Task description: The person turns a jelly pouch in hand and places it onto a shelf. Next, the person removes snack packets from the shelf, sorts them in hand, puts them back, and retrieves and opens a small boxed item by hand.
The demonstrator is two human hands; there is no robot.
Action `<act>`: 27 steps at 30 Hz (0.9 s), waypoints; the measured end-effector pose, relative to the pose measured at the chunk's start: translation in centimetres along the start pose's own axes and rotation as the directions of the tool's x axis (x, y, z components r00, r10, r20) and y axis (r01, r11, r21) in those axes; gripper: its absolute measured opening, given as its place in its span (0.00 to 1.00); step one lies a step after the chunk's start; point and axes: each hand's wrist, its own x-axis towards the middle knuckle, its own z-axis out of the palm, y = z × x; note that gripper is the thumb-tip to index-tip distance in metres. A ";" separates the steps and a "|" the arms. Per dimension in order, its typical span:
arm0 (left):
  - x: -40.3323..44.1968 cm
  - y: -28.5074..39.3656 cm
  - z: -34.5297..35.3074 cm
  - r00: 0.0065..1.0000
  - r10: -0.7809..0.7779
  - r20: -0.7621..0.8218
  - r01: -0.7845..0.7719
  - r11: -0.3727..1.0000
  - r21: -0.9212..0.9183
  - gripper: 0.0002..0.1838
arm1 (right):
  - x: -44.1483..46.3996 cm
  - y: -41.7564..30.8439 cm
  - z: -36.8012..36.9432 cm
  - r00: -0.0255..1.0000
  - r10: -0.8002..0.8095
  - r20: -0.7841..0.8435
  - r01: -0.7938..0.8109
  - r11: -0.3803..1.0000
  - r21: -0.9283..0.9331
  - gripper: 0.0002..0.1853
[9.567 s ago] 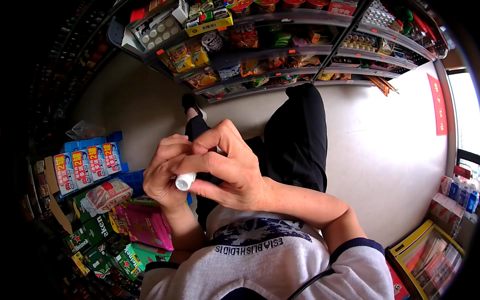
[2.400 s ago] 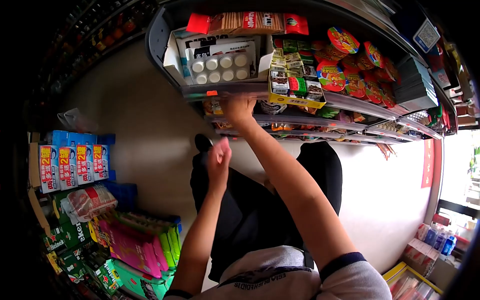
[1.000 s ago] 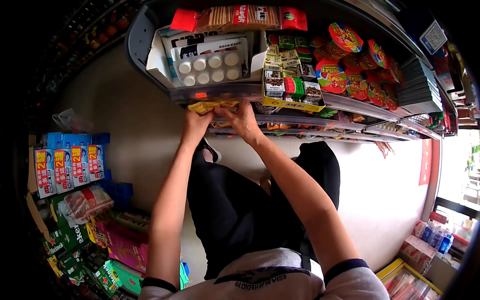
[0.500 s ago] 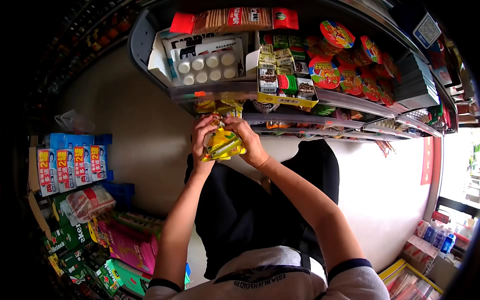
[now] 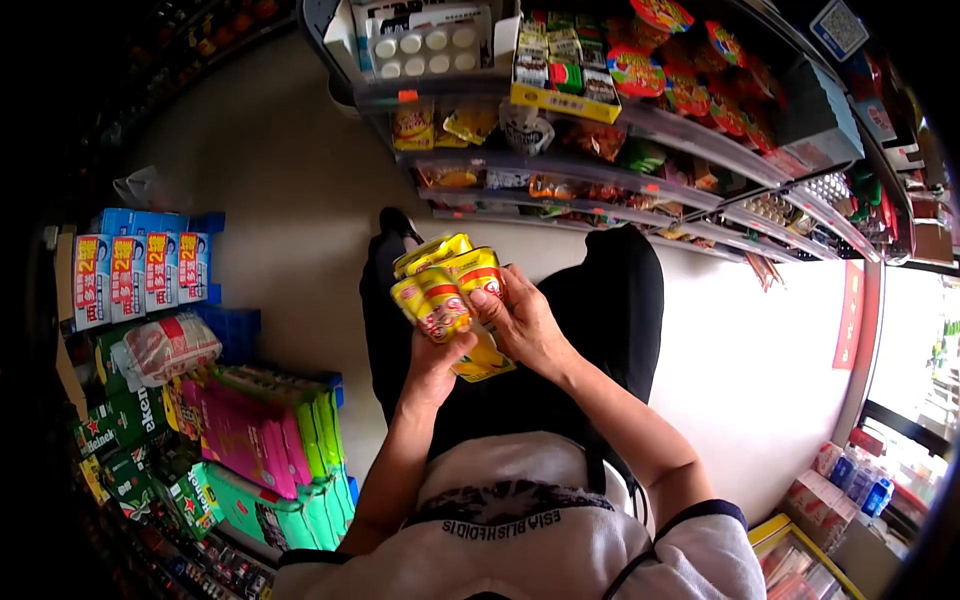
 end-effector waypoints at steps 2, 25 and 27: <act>-1.2 -0.1 0.1 0.998 -0.062 0.023 0.061 0.998 0.013 0.29 | -1.4 -1.2 -0.2 0.999 -0.018 0.042 0.026 0.983 -0.184 0.22; 1.3 -0.6 -9.3 0.998 0.065 0.028 -0.055 0.962 -0.267 0.39 | 27.3 8.5 -1.0 0.772 -0.474 -0.424 0.014 0.679 -0.734 0.21; 1.7 -0.7 -9.6 0.997 0.067 0.049 -0.049 0.949 -0.311 0.41 | 28.8 7.7 -0.7 0.758 -0.270 -0.594 -0.174 0.794 -0.582 0.21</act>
